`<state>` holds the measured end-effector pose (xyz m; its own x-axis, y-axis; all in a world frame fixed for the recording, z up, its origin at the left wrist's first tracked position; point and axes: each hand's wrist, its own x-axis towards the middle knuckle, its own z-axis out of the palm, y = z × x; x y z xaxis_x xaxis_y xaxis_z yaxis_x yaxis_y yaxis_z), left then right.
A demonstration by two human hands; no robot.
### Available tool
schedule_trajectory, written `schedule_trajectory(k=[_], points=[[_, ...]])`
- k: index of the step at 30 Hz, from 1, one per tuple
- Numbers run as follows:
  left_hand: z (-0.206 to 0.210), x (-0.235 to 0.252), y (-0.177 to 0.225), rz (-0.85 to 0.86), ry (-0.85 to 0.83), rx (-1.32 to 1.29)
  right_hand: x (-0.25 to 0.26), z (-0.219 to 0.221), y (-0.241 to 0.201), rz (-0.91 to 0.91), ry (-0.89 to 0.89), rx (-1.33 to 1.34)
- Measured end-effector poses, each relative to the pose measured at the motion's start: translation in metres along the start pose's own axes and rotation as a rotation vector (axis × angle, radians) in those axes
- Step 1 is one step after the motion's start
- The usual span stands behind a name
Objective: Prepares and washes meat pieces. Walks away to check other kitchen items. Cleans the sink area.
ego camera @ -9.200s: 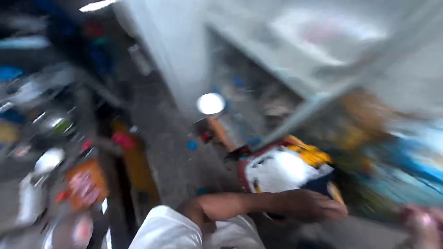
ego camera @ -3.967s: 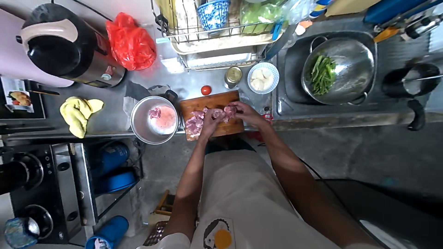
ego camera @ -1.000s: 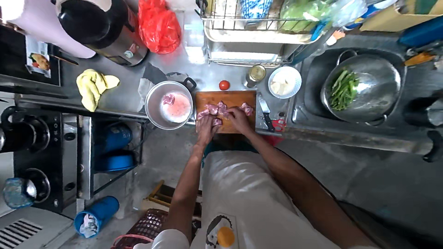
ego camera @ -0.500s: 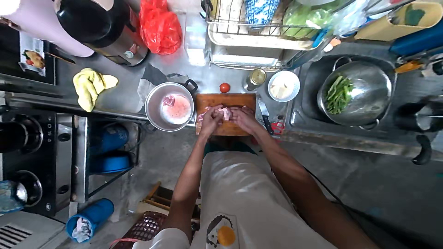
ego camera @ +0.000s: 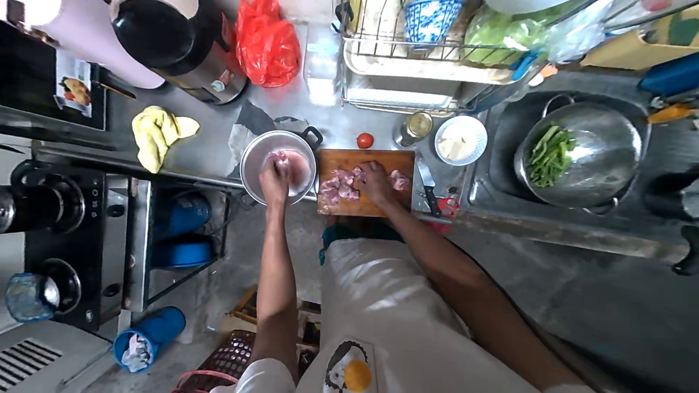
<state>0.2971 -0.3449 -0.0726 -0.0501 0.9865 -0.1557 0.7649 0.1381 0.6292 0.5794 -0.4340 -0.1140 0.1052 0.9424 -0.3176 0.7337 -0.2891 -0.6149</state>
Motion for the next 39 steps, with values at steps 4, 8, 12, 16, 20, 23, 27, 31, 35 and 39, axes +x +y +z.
schedule_trajectory(k=[4, 8, 12, 16, 20, 23, 27, 31, 35, 39], points=[[0.007, 0.000, -0.006, 0.055, -0.038, 0.110, 0.020, 0.001, 0.016, 0.190, -0.022, 0.225], [0.018, -0.019, 0.025, 0.296, 0.023, 0.010, 0.023, -0.009, 0.031, 0.318, -0.110, 0.690], [0.038, -0.040, 0.058, 0.437, -0.214, -0.210, 0.013, -0.022, 0.020, 0.370, -0.172, 1.076], [0.072, -0.038, 0.068, 0.307, -0.501, -0.478, 0.004, -0.038, -0.004, 0.234, -0.250, 1.036], [0.069, -0.034, 0.068, 0.185, -0.431, -0.602, 0.010, -0.037, -0.011, 0.117, -0.219, 0.957], [0.050, -0.022, 0.047, 0.149, -0.262, -0.543, 0.000, -0.027, 0.002, 0.048, -0.133, 0.600], [0.022, -0.007, 0.022, 0.137, -0.058, -0.409, -0.027, 0.001, 0.008, -0.057, -0.146, 0.138], [0.017, -0.015, 0.028, 0.273, -0.043, -0.278, -0.023, 0.043, 0.023, -0.128, -0.056, -0.073], [0.043, -0.050, 0.068, 0.408, -0.257, -0.001, -0.025, 0.045, 0.023, -0.111, -0.036, -0.057], [0.110, -0.033, 0.078, 0.280, -0.387, 0.350, -0.029, 0.030, 0.026, -0.025, -0.107, 0.248]])
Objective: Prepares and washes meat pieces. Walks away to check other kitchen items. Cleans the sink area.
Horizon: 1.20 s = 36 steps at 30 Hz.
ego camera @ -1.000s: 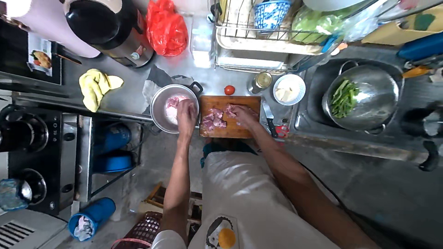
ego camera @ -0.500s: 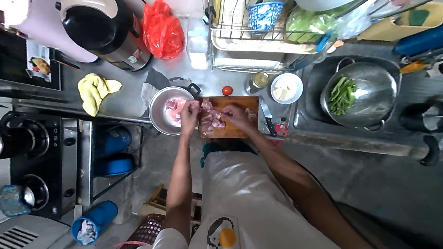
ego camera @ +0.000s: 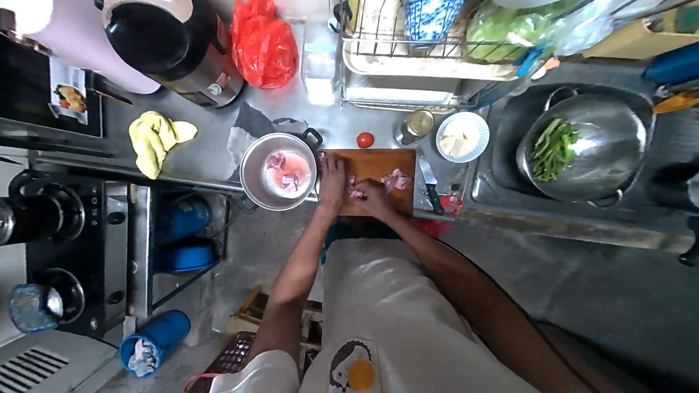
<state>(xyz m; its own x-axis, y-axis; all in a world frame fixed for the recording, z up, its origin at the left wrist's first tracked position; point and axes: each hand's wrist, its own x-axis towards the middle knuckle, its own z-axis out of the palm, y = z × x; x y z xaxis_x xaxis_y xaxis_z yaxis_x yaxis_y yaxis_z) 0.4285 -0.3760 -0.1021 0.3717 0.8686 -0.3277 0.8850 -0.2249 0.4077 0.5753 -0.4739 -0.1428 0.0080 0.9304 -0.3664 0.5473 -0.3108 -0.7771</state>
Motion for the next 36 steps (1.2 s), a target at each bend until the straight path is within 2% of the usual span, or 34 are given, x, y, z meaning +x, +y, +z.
schedule_trajectory(k=[2, 5, 8, 11, 17, 19, 22, 24, 27, 30, 32, 34, 36], points=[[0.014, 0.022, 0.001, -0.113, -0.018, 0.099, -0.008, -0.016, -0.006, 0.182, -0.101, 0.267], [0.012, 0.041, 0.001, -0.247, -0.056, 0.106, -0.009, -0.024, 0.001, 0.407, -0.106, 0.723], [0.012, 0.048, -0.003, -0.236, -0.053, 0.089, -0.006, -0.034, 0.012, 0.550, -0.123, 1.082], [0.018, 0.046, -0.008, -0.180, -0.043, 0.093, -0.011, -0.048, 0.005, 0.577, -0.109, 1.179], [0.026, 0.036, -0.015, -0.077, 0.006, -0.016, -0.017, -0.065, -0.017, 0.558, -0.081, 1.157], [0.012, 0.017, -0.006, -0.001, 0.047, -0.085, -0.018, -0.067, -0.019, 0.511, -0.079, 1.078], [-0.023, -0.022, 0.009, 0.149, 0.179, -0.156, -0.015, -0.060, -0.006, 0.331, -0.052, 0.819], [-0.055, -0.044, 0.015, 0.166, 0.227, -0.156, -0.015, -0.057, -0.005, 0.275, -0.030, 0.652], [-0.086, -0.071, -0.004, 0.114, 0.309, -0.135, -0.005, -0.049, -0.004, 0.208, 0.037, 0.562], [-0.087, -0.060, -0.053, 0.010, 0.402, -0.132, 0.001, -0.042, -0.005, 0.137, 0.085, 0.469], [-0.084, -0.044, -0.082, -0.126, 0.435, -0.126, 0.001, -0.040, -0.009, 0.094, 0.093, 0.427], [-0.081, -0.035, -0.104, -0.235, 0.412, -0.107, 0.002, -0.039, -0.017, 0.075, 0.090, 0.401], [-0.081, -0.038, -0.108, -0.260, 0.384, -0.087, -0.002, -0.040, -0.022, 0.064, 0.083, 0.335]])
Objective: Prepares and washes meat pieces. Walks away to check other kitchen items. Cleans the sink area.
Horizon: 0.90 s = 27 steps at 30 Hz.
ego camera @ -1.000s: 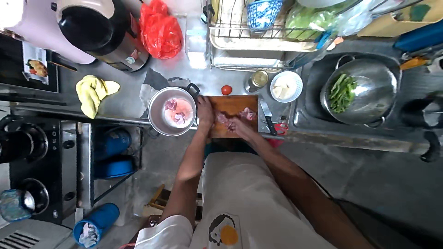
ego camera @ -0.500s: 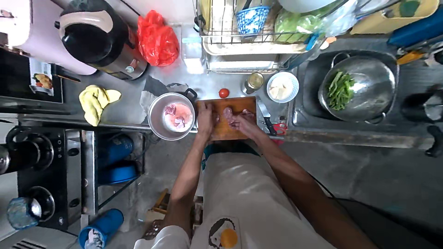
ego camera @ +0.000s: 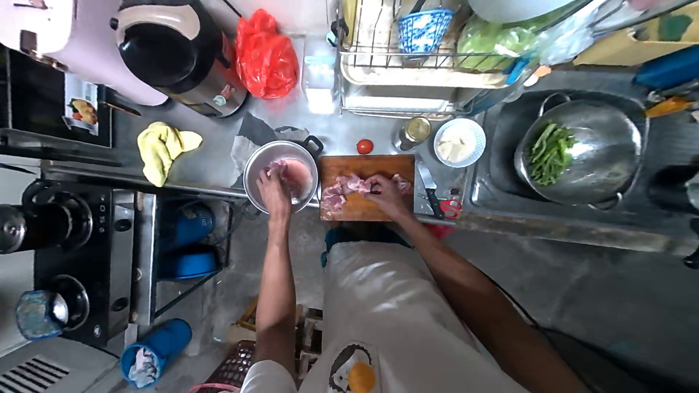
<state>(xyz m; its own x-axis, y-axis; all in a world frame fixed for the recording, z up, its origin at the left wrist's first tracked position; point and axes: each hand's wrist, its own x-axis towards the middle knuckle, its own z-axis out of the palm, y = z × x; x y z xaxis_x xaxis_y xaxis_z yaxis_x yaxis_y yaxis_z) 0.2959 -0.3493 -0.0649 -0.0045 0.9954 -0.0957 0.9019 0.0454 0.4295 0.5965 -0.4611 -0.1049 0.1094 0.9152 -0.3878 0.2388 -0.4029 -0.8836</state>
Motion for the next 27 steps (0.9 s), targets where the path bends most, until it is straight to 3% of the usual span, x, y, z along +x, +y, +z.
schedule_trajectory(k=[2, 5, 9, 11, 14, 19, 24, 27], points=[[-0.009, -0.016, 0.015, 0.117, -0.033, -0.033, -0.006, -0.001, -0.004, -0.034, 0.009, -0.083], [-0.012, -0.038, 0.050, 0.254, -0.202, -0.319, -0.011, 0.002, -0.018, -0.143, 0.004, -0.076], [0.000, -0.061, 0.074, 0.151, -0.590, -0.745, -0.012, 0.010, -0.040, -0.321, -0.014, -0.067], [0.007, -0.064, 0.077, 0.110, -0.621, -0.812, -0.012, 0.014, -0.043, -0.382, 0.004, -0.113], [0.006, -0.065, 0.074, 0.135, -0.533, -0.813, -0.011, 0.014, -0.040, -0.377, 0.002, -0.122], [0.011, -0.043, 0.036, 0.203, -0.277, -0.656, 0.002, 0.010, -0.030, -0.053, -0.021, -0.211], [0.009, -0.014, -0.006, 0.080, 0.037, -0.363, 0.027, 0.031, -0.007, -0.170, -0.081, -0.576], [0.008, -0.005, -0.022, -0.021, 0.040, -0.251, 0.032, 0.046, 0.003, -0.259, -0.090, -0.735]])
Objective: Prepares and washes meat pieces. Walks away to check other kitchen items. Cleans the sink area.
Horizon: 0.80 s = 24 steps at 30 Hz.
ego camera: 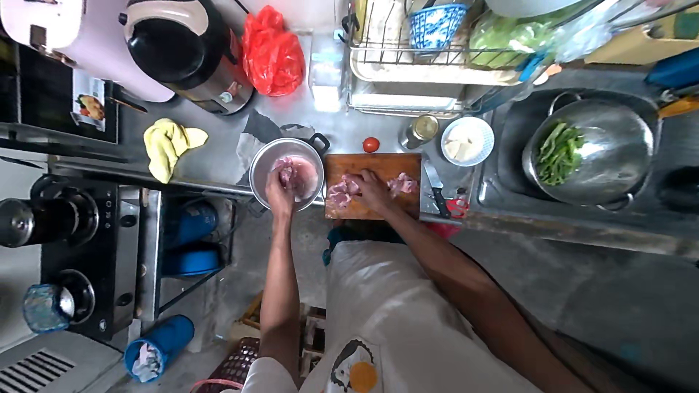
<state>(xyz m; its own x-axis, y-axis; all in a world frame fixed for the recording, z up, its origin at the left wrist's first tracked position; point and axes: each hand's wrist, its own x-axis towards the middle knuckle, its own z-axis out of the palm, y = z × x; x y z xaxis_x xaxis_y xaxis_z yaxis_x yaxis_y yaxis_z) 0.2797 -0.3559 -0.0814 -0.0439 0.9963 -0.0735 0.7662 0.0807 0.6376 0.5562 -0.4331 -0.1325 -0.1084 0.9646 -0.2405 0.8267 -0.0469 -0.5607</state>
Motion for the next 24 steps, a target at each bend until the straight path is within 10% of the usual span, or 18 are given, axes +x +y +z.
schedule_trajectory(k=[6, 13, 24], points=[[0.000, -0.052, 0.040, 0.183, -0.043, 0.142, 0.007, 0.000, 0.003, 0.105, 0.037, 0.194], [0.111, -0.100, 0.034, 0.280, -0.426, 0.278, 0.004, -0.024, 0.020, 0.502, -0.017, 1.302], [0.138, -0.097, 0.014, 0.234, -0.400, 0.279, 0.025, -0.072, -0.051, 0.150, -0.083, 1.131]])
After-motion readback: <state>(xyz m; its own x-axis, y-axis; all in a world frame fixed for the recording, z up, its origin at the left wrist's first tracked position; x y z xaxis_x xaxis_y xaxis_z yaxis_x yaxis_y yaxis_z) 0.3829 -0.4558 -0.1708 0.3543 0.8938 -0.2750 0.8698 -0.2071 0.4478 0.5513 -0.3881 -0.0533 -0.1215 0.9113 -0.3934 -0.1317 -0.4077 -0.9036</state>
